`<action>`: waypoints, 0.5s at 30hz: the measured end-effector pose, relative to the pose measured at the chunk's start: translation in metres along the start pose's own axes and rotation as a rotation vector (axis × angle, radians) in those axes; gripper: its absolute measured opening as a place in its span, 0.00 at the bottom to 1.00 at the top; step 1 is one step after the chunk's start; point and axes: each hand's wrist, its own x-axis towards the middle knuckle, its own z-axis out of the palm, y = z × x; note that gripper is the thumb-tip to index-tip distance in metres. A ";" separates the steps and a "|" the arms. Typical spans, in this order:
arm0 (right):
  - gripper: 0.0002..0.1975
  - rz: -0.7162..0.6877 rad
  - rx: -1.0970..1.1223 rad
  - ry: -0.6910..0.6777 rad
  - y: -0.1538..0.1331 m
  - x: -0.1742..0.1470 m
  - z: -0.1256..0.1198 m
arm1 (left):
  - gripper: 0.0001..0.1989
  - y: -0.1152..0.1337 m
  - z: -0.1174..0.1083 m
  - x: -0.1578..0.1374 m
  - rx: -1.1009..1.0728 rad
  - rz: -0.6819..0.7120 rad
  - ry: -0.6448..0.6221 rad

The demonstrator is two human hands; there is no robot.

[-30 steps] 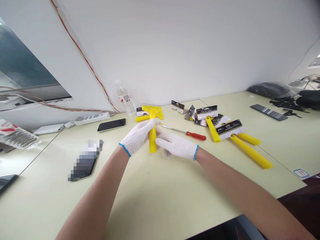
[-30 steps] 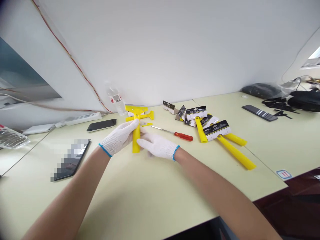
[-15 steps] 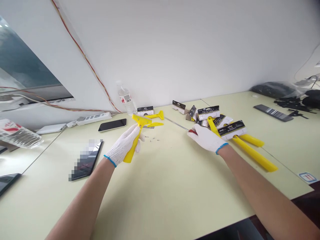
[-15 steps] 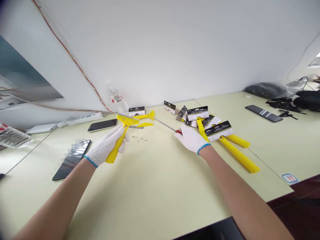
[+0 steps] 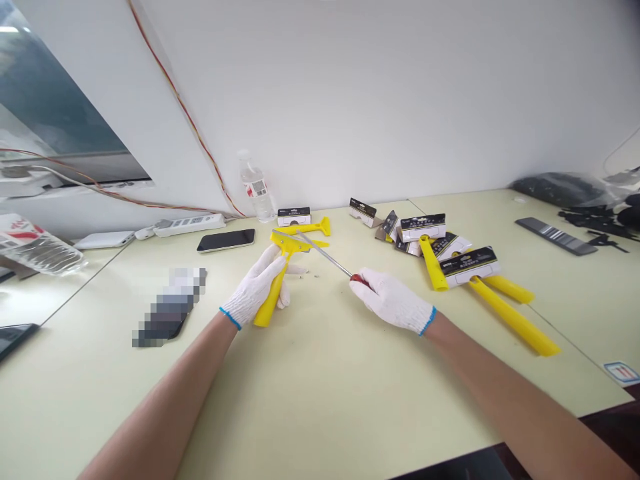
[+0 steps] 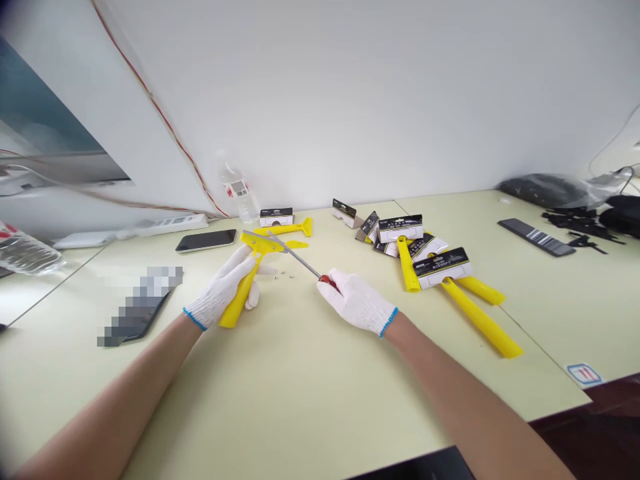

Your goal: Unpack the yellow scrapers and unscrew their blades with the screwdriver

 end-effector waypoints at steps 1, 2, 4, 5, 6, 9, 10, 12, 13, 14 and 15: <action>0.17 -0.018 -0.040 0.016 0.000 0.000 0.001 | 0.31 -0.002 0.000 0.001 -0.008 0.003 0.006; 0.16 -0.026 -0.069 0.025 0.000 0.000 0.001 | 0.31 -0.004 0.001 0.001 -0.013 0.009 0.013; 0.15 -0.025 -0.091 0.025 -0.001 0.000 0.003 | 0.32 -0.008 0.001 0.002 -0.013 0.020 0.025; 0.15 -0.026 -0.096 0.026 0.000 0.000 0.004 | 0.32 -0.009 0.002 0.003 -0.010 0.023 0.029; 0.15 -0.032 -0.100 0.028 0.000 0.000 0.005 | 0.33 -0.010 0.002 0.003 -0.004 0.026 0.033; 0.15 -0.049 -0.093 0.030 0.002 0.001 0.007 | 0.33 -0.011 0.004 0.004 0.005 0.030 0.041; 0.15 -0.054 -0.089 0.026 0.002 0.001 0.008 | 0.33 -0.010 0.005 0.004 0.006 0.031 0.043; 0.16 -0.069 -0.088 0.032 0.002 0.002 0.007 | 0.33 -0.009 0.006 0.004 0.009 0.028 0.048; 0.16 -0.074 -0.088 0.041 0.002 0.002 0.006 | 0.33 -0.007 0.007 0.004 0.014 0.024 0.050; 0.16 -0.067 -0.075 0.044 0.001 0.002 0.003 | 0.33 -0.006 0.007 0.003 0.023 0.020 0.050; 0.17 -0.030 -0.025 0.030 0.000 0.001 0.000 | 0.33 -0.005 0.007 0.003 0.039 0.017 0.050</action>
